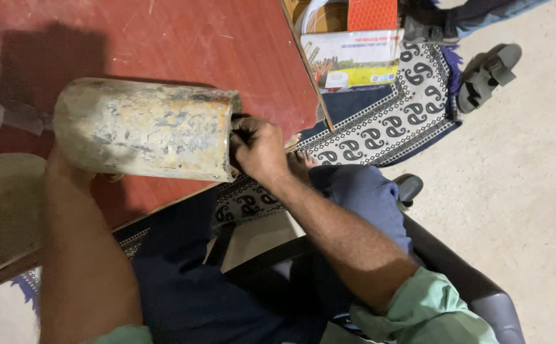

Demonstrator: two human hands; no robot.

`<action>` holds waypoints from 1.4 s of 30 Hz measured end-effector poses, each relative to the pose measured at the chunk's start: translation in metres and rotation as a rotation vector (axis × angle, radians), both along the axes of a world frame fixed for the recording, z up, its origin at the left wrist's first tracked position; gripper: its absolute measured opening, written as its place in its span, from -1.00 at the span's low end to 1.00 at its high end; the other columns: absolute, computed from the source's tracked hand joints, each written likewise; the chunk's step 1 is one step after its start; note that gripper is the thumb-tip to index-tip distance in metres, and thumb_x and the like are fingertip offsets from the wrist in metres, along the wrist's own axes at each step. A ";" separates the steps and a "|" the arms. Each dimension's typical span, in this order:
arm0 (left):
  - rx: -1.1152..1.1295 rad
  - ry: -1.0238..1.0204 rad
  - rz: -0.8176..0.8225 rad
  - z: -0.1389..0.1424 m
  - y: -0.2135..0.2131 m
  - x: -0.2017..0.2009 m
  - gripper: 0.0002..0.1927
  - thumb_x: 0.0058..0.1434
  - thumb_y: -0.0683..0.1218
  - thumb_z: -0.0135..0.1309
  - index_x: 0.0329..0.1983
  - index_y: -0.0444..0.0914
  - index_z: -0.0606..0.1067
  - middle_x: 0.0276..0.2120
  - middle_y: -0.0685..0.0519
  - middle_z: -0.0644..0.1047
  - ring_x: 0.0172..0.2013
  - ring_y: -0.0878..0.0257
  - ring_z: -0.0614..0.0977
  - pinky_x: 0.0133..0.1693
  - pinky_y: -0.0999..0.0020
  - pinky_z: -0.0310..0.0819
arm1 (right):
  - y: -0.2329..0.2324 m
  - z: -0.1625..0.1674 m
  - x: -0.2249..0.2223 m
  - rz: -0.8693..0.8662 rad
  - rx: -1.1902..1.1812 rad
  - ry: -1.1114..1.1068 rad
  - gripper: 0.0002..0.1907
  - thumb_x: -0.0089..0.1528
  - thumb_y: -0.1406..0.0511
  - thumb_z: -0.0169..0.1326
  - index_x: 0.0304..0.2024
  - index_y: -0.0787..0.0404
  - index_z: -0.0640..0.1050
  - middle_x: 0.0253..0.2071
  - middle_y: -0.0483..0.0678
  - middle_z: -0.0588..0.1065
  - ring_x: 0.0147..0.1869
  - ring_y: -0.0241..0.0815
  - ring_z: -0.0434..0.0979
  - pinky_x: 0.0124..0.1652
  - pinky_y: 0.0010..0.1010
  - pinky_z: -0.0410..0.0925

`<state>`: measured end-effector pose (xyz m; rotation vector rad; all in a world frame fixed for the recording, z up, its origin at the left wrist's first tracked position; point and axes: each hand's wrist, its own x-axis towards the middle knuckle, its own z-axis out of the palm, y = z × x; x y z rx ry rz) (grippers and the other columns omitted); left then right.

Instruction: The person repeatedly inserts a small white cloth into a cylindrical container and rubs the interior surface. They periodically remove the cloth, fold it, and reinsert it to continue cleaning the inside of the cylinder.

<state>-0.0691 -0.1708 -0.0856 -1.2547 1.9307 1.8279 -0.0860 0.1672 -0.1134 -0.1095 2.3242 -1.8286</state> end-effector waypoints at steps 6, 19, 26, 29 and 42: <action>-0.015 -0.015 -0.006 0.002 0.003 -0.004 -0.76 0.50 0.01 -0.02 0.02 -0.24 0.49 -0.15 0.04 0.56 -0.25 0.28 0.59 -0.31 0.35 0.54 | -0.002 -0.001 -0.001 0.008 -0.002 0.061 -0.82 0.12 0.44 0.22 -0.20 0.29 0.66 -0.24 0.11 0.65 -0.16 -0.03 0.72 -0.15 -0.30 0.53; -0.027 0.005 -0.004 -0.004 0.000 -0.002 -0.79 0.52 -0.02 -0.01 -0.02 -0.25 0.49 -0.19 0.04 0.55 -0.31 0.29 0.57 -0.34 0.38 0.53 | -0.008 0.009 -0.007 0.036 0.164 0.130 -0.84 0.10 0.37 0.21 -0.25 0.24 0.65 -0.27 0.09 0.61 -0.16 0.11 0.66 -0.18 -0.16 0.50; -0.029 -0.004 -0.019 -0.002 -0.001 0.000 -0.80 0.53 -0.03 -0.01 -0.05 -0.26 0.49 -0.21 0.04 0.55 -0.33 0.30 0.56 -0.36 0.39 0.52 | -0.001 0.002 -0.003 0.046 0.142 0.163 -0.81 0.08 0.38 0.21 -0.23 0.25 0.64 -0.22 0.10 0.61 -0.13 0.14 0.65 -0.13 -0.15 0.50; -0.033 -0.012 -0.019 -0.004 -0.003 0.001 -0.81 0.54 -0.04 -0.01 -0.06 -0.26 0.49 -0.22 0.04 0.55 -0.35 0.31 0.56 -0.37 0.40 0.52 | -0.002 -0.001 -0.001 0.060 0.117 0.157 -0.81 0.09 0.39 0.22 -0.23 0.26 0.64 -0.21 0.10 0.61 -0.10 0.13 0.66 -0.12 -0.17 0.51; -0.055 -0.031 -0.019 -0.003 -0.006 -0.002 -0.81 0.56 -0.07 0.00 -0.10 -0.28 0.49 -0.26 0.03 0.54 -0.40 0.32 0.54 -0.40 0.42 0.50 | -0.002 0.001 0.001 0.083 0.150 0.136 -0.82 0.07 0.36 0.24 -0.28 0.27 0.61 -0.22 0.05 0.58 -0.13 0.12 0.64 -0.15 -0.13 0.49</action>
